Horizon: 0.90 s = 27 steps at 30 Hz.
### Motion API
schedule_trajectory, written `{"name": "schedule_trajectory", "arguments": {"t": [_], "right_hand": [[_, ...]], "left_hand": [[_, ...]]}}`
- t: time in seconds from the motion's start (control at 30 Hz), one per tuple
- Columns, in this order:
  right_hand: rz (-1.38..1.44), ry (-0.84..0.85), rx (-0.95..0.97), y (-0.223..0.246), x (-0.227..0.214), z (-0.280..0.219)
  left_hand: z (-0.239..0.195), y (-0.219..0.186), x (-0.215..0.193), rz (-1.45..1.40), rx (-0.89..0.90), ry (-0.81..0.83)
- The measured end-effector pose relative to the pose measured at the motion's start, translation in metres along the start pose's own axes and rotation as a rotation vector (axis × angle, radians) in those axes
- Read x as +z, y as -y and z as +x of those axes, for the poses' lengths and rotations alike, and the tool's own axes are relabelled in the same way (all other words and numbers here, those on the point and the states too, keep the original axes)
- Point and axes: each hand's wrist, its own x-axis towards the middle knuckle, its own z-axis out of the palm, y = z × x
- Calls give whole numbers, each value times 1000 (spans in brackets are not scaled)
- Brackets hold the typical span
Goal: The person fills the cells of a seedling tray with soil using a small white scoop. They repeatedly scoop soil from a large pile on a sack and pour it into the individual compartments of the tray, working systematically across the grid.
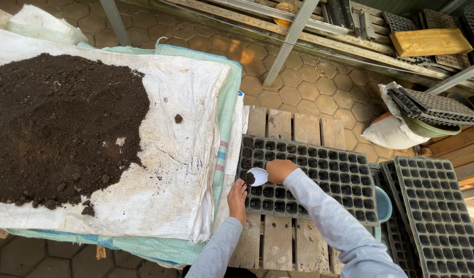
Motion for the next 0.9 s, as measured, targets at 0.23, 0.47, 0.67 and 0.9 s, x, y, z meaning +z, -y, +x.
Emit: {"name": "schedule_trajectory", "arguments": {"t": [0.23,0.47,0.67,0.9], "right_hand": [[195,-18,17,-14,1,-13],[182,-15,66,-16,-1,-25],[158,-54,52,-14,24,-15],[745,60,-65,-49,24,-17]], "left_hand": [[-6,1,2,31,-4,12],[-5,8,-1,28,16,29],[-3,11,3,26,8,39],[3,-12,12,71,285,71]]}}
